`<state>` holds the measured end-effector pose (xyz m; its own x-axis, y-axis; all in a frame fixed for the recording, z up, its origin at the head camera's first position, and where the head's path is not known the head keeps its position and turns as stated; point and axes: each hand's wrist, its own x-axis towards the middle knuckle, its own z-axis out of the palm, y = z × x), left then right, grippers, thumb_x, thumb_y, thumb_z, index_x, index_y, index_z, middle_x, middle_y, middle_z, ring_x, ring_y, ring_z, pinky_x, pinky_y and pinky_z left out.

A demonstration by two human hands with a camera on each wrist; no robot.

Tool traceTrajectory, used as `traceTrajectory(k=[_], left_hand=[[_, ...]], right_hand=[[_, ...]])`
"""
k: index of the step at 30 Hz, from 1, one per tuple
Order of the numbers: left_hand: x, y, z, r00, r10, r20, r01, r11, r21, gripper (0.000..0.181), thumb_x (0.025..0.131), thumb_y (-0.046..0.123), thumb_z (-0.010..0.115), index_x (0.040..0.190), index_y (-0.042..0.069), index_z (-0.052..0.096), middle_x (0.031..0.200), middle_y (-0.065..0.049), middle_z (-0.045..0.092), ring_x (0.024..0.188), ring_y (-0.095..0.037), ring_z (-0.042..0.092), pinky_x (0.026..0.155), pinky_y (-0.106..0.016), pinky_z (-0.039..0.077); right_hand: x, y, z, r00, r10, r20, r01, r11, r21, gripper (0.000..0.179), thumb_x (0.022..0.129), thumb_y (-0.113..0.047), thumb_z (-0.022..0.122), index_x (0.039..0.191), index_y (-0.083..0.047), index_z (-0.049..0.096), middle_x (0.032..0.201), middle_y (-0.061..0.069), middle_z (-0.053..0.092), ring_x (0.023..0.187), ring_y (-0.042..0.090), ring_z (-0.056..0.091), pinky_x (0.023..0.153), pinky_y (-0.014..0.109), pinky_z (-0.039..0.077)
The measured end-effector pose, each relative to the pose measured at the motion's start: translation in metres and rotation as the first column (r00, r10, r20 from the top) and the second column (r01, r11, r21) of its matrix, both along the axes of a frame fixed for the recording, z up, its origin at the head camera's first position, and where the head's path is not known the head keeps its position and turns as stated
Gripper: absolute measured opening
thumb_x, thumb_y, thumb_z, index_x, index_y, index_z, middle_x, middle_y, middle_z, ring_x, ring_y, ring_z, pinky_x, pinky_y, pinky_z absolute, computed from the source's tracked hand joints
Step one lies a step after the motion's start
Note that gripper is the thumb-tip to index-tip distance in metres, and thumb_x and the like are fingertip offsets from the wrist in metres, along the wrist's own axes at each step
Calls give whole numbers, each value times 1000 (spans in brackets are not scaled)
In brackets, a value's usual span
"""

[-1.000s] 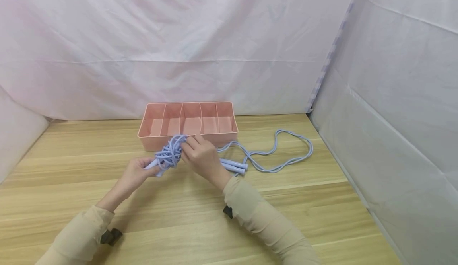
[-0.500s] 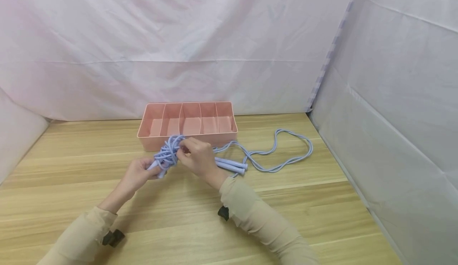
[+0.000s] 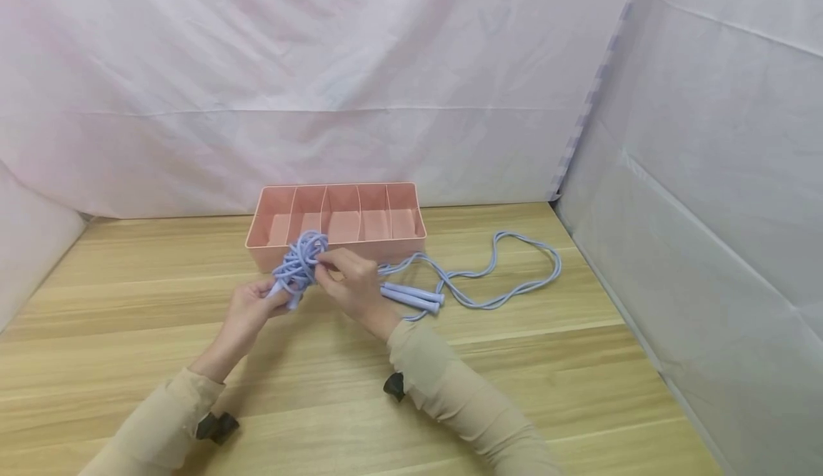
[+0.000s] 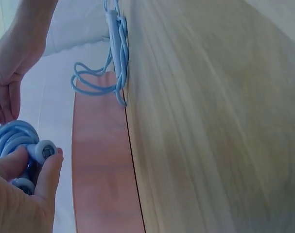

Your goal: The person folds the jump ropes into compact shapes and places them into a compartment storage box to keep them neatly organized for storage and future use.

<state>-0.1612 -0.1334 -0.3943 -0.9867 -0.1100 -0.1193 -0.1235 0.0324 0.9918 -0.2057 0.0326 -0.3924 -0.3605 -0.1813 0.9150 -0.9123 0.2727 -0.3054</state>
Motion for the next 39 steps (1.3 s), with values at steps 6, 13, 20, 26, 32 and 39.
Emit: traceTrajectory(k=[6, 13, 20, 26, 32, 39], left_hand=[[-2, 3, -4, 999, 37, 20, -39, 993, 108, 21, 80, -5, 61, 99, -14, 58, 78, -9, 69, 63, -4, 64, 66, -22, 53], [-1, 3, -7, 995, 12, 94, -31, 978, 207, 26, 84, -3, 57, 107, -13, 55, 77, 0, 67, 66, -4, 64, 68, -20, 53], [0, 3, -8, 992, -37, 124, 4, 968, 252, 36, 88, -1, 51, 118, -20, 43, 79, 2, 67, 70, -3, 64, 69, -17, 52], [-3, 2, -9, 990, -52, 128, 25, 979, 204, 37, 88, 3, 54, 117, -18, 44, 79, 2, 67, 70, -2, 63, 68, -17, 51], [-6, -1, -7, 991, -82, 109, 66, 988, 141, 38, 90, 5, 52, 119, -17, 44, 93, -9, 68, 71, -1, 62, 72, -18, 51], [-13, 3, 4, 986, -151, 73, 143, 984, 109, 38, 93, 10, 49, 121, -15, 44, 115, -22, 58, 78, -1, 62, 79, -20, 50]], right_hand=[[1, -4, -3, 999, -4, -46, 4, 1000, 16, 8, 72, 6, 61, 79, 3, 65, 74, 11, 66, 66, 15, 64, 67, 14, 51], [1, -7, -9, 994, -49, -95, 56, 996, 67, 6, 76, 2, 60, 80, 1, 65, 78, 9, 67, 70, 15, 65, 71, 15, 50], [3, -7, -17, 992, -62, -107, 73, 992, 104, 7, 79, 1, 62, 85, 1, 65, 81, 10, 67, 74, 16, 65, 72, 17, 51], [5, -7, -18, 983, -153, -97, 167, 972, 163, 12, 76, -1, 67, 88, -1, 66, 83, 8, 68, 76, 16, 65, 73, 18, 51], [9, -5, -20, 970, -229, -76, 241, 930, 278, 39, 71, -16, 74, 105, 0, 61, 96, 9, 66, 84, 17, 64, 78, 20, 50], [13, -5, -14, 964, -185, 193, 125, 950, 286, 71, 70, -13, 76, 128, 6, 40, 115, 17, 54, 93, 23, 60, 74, 24, 52]])
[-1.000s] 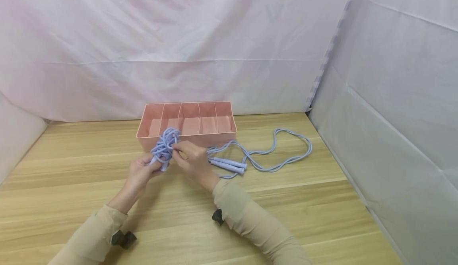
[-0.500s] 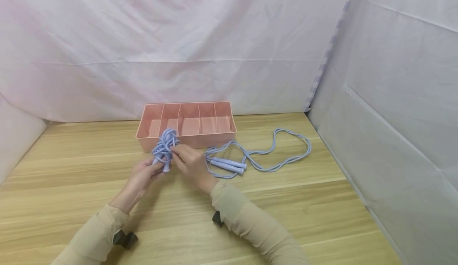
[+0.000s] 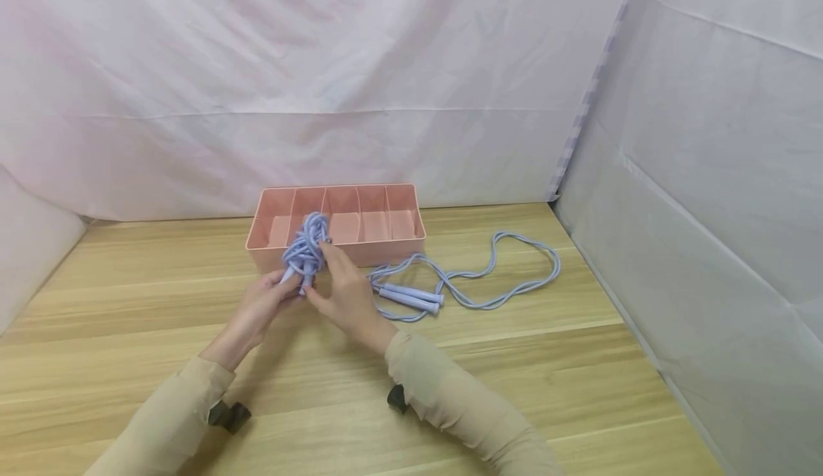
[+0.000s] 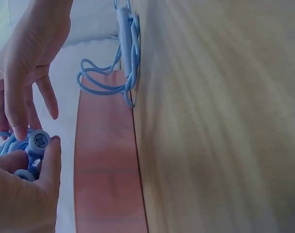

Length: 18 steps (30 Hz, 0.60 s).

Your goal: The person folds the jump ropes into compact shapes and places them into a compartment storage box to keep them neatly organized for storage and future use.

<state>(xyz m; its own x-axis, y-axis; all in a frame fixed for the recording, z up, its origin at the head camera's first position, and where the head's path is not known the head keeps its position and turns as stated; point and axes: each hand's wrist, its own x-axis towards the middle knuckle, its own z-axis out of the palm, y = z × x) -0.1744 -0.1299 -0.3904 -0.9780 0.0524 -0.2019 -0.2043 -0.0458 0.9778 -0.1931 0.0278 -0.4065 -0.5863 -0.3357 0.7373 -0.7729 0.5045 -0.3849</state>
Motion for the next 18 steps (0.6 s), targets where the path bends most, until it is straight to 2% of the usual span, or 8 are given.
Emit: traceTrajectory(k=[3, 5, 7, 8, 11, 13, 18], left_hand=[[-6, 4, 4, 1000, -14, -27, 14, 1000, 22, 38, 93, 10, 48, 120, -17, 44, 112, -23, 58, 77, -1, 62, 78, -20, 50], [-10, 6, 7, 999, -28, -38, 29, 999, 33, 38, 94, 10, 47, 120, -17, 43, 112, -24, 58, 77, -2, 62, 78, -20, 50], [-15, 8, 9, 998, -42, -39, 44, 998, 53, 38, 94, 9, 46, 121, -18, 43, 114, -26, 56, 78, -3, 62, 78, -21, 50], [-17, 9, 9, 998, -53, -39, 55, 997, 54, 38, 95, 10, 45, 121, -17, 42, 115, -27, 55, 79, -3, 62, 80, -22, 50], [-24, 10, 10, 996, -81, -36, 84, 994, 75, 39, 95, 10, 45, 123, -17, 41, 116, -26, 55, 81, -4, 62, 83, -25, 49], [-28, 11, 11, 995, -96, -32, 99, 989, 106, 40, 95, 10, 44, 125, -16, 39, 110, -20, 60, 81, -4, 62, 84, -26, 49], [-36, 14, 14, 992, -119, -35, 123, 962, 245, 41, 95, 5, 36, 128, -18, 32, 87, 0, 63, 79, -6, 62, 81, -26, 51]], right_hand=[[-3, 1, 4, 994, 14, 107, -10, 999, -37, 81, 68, -11, 78, 134, 7, 32, 126, 20, 47, 107, 26, 53, 83, 28, 50], [-6, 3, 6, 989, 21, 146, -15, 999, -41, 87, 67, -11, 79, 136, 7, 28, 134, 22, 40, 116, 27, 47, 88, 28, 47], [-10, 6, 8, 983, 45, 178, -36, 998, -50, 92, 66, -9, 80, 137, 8, 24, 138, 23, 34, 121, 29, 42, 87, 26, 47], [-11, 7, 9, 981, 52, 186, -42, 998, -53, 94, 66, -8, 80, 138, 9, 23, 139, 24, 31, 123, 31, 39, 92, 29, 44], [-17, 10, 10, 980, 49, 193, -37, 997, -68, 95, 64, -5, 80, 138, 10, 22, 138, 25, 32, 123, 32, 39, 96, 32, 41], [-22, 13, 10, 981, 27, 191, -12, 997, -75, 95, 64, -6, 80, 138, 9, 23, 134, 23, 39, 120, 30, 42, 100, 34, 37], [-33, 19, 11, 968, 95, 234, -58, 986, -158, 91, 65, -2, 78, 139, 4, 25, 121, 21, 48, 105, 30, 52, 86, 30, 49]])
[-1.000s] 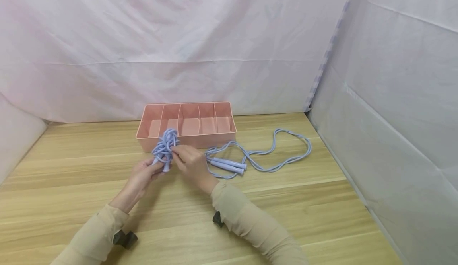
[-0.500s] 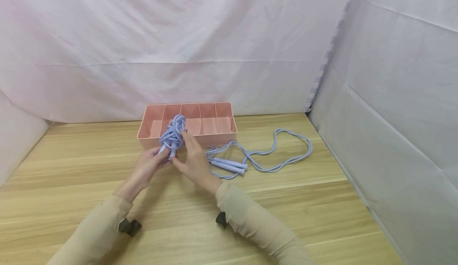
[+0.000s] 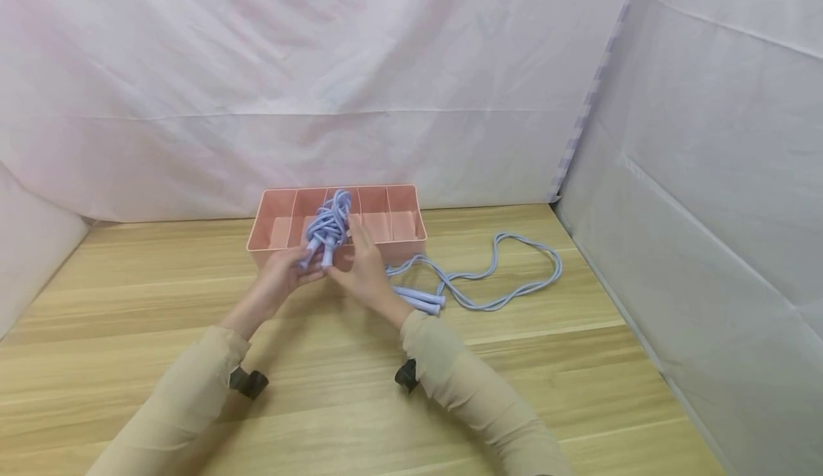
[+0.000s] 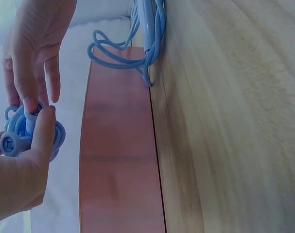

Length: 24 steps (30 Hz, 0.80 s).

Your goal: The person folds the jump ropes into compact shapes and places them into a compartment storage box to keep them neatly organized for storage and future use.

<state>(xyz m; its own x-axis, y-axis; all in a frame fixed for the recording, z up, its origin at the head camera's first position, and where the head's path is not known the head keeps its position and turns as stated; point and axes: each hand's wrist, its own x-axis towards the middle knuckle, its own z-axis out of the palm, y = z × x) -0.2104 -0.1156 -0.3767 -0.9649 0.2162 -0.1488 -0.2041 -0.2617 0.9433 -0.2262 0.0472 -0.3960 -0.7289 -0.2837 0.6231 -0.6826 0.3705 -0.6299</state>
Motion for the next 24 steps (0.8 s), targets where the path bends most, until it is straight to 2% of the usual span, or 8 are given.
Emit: traceTrajectory(k=[2, 4, 7, 10, 14, 16, 20, 24], left_hand=[[-4, 1, 2, 1000, -19, 0, 19, 999, 44, 41, 95, 4, 33, 128, -19, 30, 85, 2, 63, 79, -7, 62, 82, -26, 51], [-9, 1, 3, 999, -48, -10, 48, 998, 47, 40, 95, 3, 32, 127, -20, 29, 85, 2, 62, 80, -7, 62, 83, -27, 50], [-17, 0, 5, 996, -88, -28, 87, 996, -37, 38, 95, 3, 35, 125, -20, 33, 87, 2, 61, 80, -6, 61, 86, -28, 49], [-23, 2, 8, 995, -93, -41, 85, 983, -165, 36, 95, 5, 39, 122, -18, 40, 88, 2, 60, 78, -4, 60, 89, -29, 47], [-31, 5, 10, 994, -37, -103, 3, 949, -314, 34, 93, 10, 47, 119, -12, 50, 92, -5, 68, 78, -1, 59, 86, -25, 47], [-34, 6, 9, 986, -8, -167, -59, 920, -388, 32, 92, 12, 51, 115, -9, 56, 93, -8, 69, 77, 1, 59, 81, -23, 47], [-39, 9, 6, 965, 38, -258, -159, 869, -469, 28, 89, 13, 57, 108, -7, 62, 95, -17, 67, 75, -1, 58, 74, -22, 49], [-44, 12, 4, 954, 76, -290, -221, 831, -510, 30, 86, 16, 61, 110, -3, 62, 104, -19, 64, 82, -6, 57, 69, -15, 46]], right_hand=[[-5, 3, 2, 998, 51, 35, -49, 998, -44, 91, 66, 1, 77, 139, 4, 24, 119, 22, 47, 99, 32, 53, 79, 28, 51], [-11, 5, 4, 996, 76, 50, -73, 996, -55, 90, 67, 2, 76, 139, 4, 23, 121, 23, 45, 98, 33, 53, 79, 30, 52], [-20, 9, 5, 996, 80, 33, -79, 996, -30, 90, 67, 2, 76, 139, 7, 22, 123, 23, 43, 98, 32, 54, 83, 35, 50], [-30, 12, 6, 999, 48, 0, -48, 998, 31, 89, 67, -2, 77, 138, 8, 25, 123, 21, 45, 100, 29, 53, 87, 37, 47], [-41, 15, 8, 999, 30, 13, -31, 998, 62, 87, 67, -3, 77, 137, 7, 27, 126, 21, 44, 105, 29, 51, 89, 35, 46], [-45, 15, 9, 999, 30, 25, -31, 998, 63, 87, 67, -2, 77, 136, 9, 27, 126, 22, 44, 107, 31, 49, 88, 35, 47], [-52, 16, 10, 998, 24, 52, -27, 998, 61, 87, 67, -1, 77, 136, 12, 25, 126, 26, 43, 110, 35, 48, 88, 37, 48], [-56, 16, 8, 993, 26, 112, -30, 999, 37, 85, 69, 2, 75, 136, 12, 23, 131, 26, 41, 110, 33, 50, 86, 33, 49]])
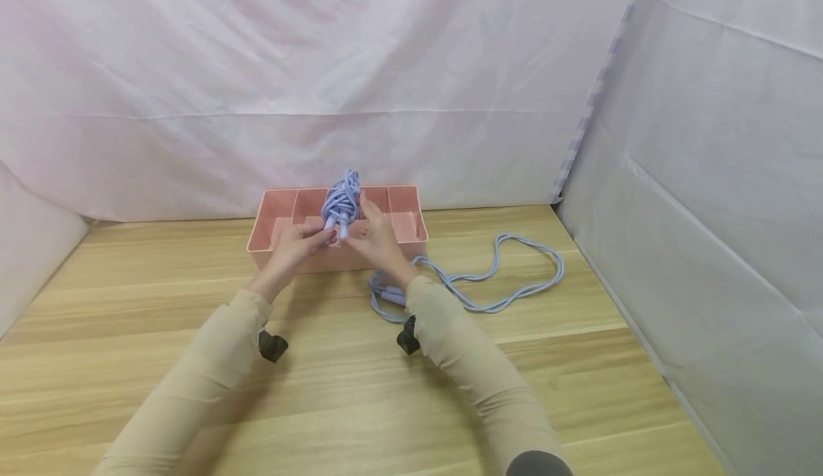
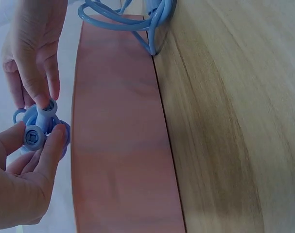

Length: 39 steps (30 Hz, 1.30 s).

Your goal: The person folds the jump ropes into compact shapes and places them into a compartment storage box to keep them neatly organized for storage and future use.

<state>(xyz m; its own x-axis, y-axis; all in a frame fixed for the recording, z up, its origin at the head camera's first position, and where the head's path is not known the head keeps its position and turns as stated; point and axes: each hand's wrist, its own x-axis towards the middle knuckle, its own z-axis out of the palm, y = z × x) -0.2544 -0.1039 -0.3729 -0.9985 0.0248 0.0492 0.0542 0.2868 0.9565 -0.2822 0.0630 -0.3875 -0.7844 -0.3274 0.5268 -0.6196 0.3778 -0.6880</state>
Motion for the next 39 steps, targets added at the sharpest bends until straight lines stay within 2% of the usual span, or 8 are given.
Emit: traceTrajectory(k=[3, 7, 11, 15, 22, 30, 35, 39], left_hand=[[-4, 0, -2, 999, 23, -22, -24, 999, -26, 32, 85, 18, 63, 111, -2, 62, 109, -18, 62, 87, -14, 59, 66, -14, 46], [-9, 1, -4, 994, 40, -98, -47, 997, -62, 31, 83, 17, 66, 106, -4, 64, 108, -18, 63, 90, -21, 60, 66, -16, 48], [-12, 1, -7, 986, 70, -152, -84, 993, -89, 28, 80, 16, 69, 99, -5, 67, 100, -19, 65, 82, -22, 64, 62, -17, 49], [-14, 2, -11, 981, 86, -171, -104, 990, -95, 27, 78, 14, 71, 96, -6, 67, 94, -19, 66, 74, -26, 66, 57, -18, 50], [-15, 3, -12, 968, 132, -212, -171, 970, -174, 26, 77, 15, 72, 94, -5, 69, 98, -17, 66, 85, -27, 64, 62, -25, 51], [-19, 4, -11, 961, 107, -256, -183, 938, -296, 24, 78, 18, 71, 93, 0, 70, 94, -15, 67, 85, -28, 65, 69, -36, 48], [-20, 4, -12, 960, 70, -270, -169, 917, -363, 23, 80, 20, 69, 95, 2, 71, 90, -12, 69, 82, -26, 64, 68, -38, 45], [-22, 4, -15, 957, 36, -288, -167, 880, -444, 26, 79, 23, 70, 97, 5, 71, 90, -11, 69, 79, -25, 63, 63, -38, 45]], right_hand=[[-3, -1, -2, 999, 14, 47, -13, 999, -33, 79, 72, 6, 71, 136, 10, 26, 134, 25, 39, 112, 32, 51, 85, 32, 49], [-8, -2, -3, 997, 23, 74, -19, 999, -46, 69, 74, 7, 68, 134, 9, 34, 137, 24, 37, 114, 32, 49, 87, 32, 47], [-11, -1, -4, 996, -5, 88, 5, 1000, 1, 52, 76, 4, 68, 124, 10, 48, 137, 22, 38, 118, 32, 47, 88, 29, 47], [-14, -1, -5, 995, -23, 93, 19, 999, 49, 38, 77, 1, 68, 113, 8, 58, 137, 19, 40, 120, 31, 45, 89, 27, 46], [-16, -3, -6, 997, -27, 70, 21, 997, 78, 34, 78, -2, 68, 110, 6, 61, 136, 18, 42, 120, 30, 46, 89, 27, 45], [-20, -3, -6, 998, -60, -6, 59, 975, 215, 33, 78, -8, 69, 109, 3, 62, 133, 21, 44, 115, 30, 50, 89, 31, 47], [-24, -3, -6, 998, -53, -20, 56, 968, 246, 33, 79, -7, 68, 109, 4, 61, 133, 22, 44, 119, 30, 46, 97, 34, 40], [-25, -4, -7, 997, -62, -34, 69, 950, 305, 38, 75, -9, 70, 110, 2, 61, 134, 22, 43, 121, 31, 44, 101, 38, 36]])
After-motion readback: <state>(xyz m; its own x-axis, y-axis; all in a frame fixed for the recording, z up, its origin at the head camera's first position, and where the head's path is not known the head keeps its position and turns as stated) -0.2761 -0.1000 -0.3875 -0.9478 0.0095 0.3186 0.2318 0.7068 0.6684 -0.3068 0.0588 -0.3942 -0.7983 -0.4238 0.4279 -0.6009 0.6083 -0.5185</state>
